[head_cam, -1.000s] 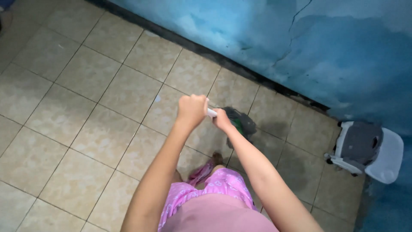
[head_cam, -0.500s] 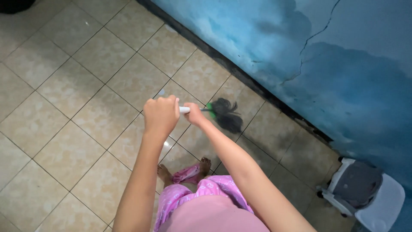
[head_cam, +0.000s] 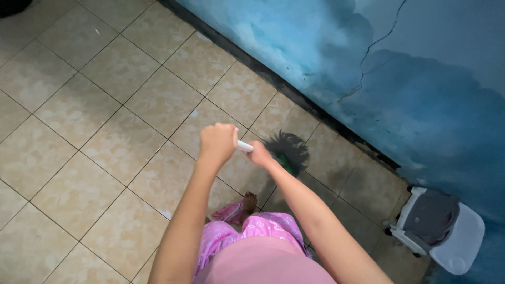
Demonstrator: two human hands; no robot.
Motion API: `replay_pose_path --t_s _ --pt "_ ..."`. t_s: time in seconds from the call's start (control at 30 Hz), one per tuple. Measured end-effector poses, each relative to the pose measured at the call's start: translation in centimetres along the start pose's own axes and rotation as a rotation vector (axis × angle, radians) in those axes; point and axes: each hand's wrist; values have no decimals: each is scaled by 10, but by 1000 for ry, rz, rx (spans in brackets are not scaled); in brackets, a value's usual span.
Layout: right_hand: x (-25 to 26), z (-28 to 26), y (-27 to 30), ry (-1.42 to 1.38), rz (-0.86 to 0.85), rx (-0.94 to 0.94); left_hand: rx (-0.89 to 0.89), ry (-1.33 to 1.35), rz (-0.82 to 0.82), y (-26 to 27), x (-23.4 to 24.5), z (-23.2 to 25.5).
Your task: The person mops a tiled floor using a mop with a white handle and grey head. They move the mop back and forth across the floor, covering different areas of the room.
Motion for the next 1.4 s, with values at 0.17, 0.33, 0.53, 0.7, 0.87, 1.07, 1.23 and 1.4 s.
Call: replay_pose_path --t_s 0.17,0.33,0.53,0.7,0.87,1.07,1.23,1.4 --pt "-57 49 -9 66 61 48 9 69 -74 30 -1 -42" --pt "-126 -6 -44 15 68 60 121 81 -61 50 39 -123" --pt "-237 -119 -85 22 -171 119 328 -58 124 99 80 -243" --pt "-336 -185 -107 -13 -325 421 499 -174 303 142 102 -324" --pt "-366 -235 -84 -42 -403 593 613 -143 349 174 125 -339" --pt "-344 -230 -52 -62 -414 537 618 -56 339 172 113 -344" --pt "-281 -172 -27 13 -353 289 566 67 186 145 81 -295" --pt "-202 -42 -6 0 -225 91 306 95 64 120 20 -195"
Point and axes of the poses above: each hand's wrist, its own y-axis away from the middle knuckle, its own x-axis out of the back of the hand, z = x × y, and after that the axes turned 15 degrees about x, right-handed
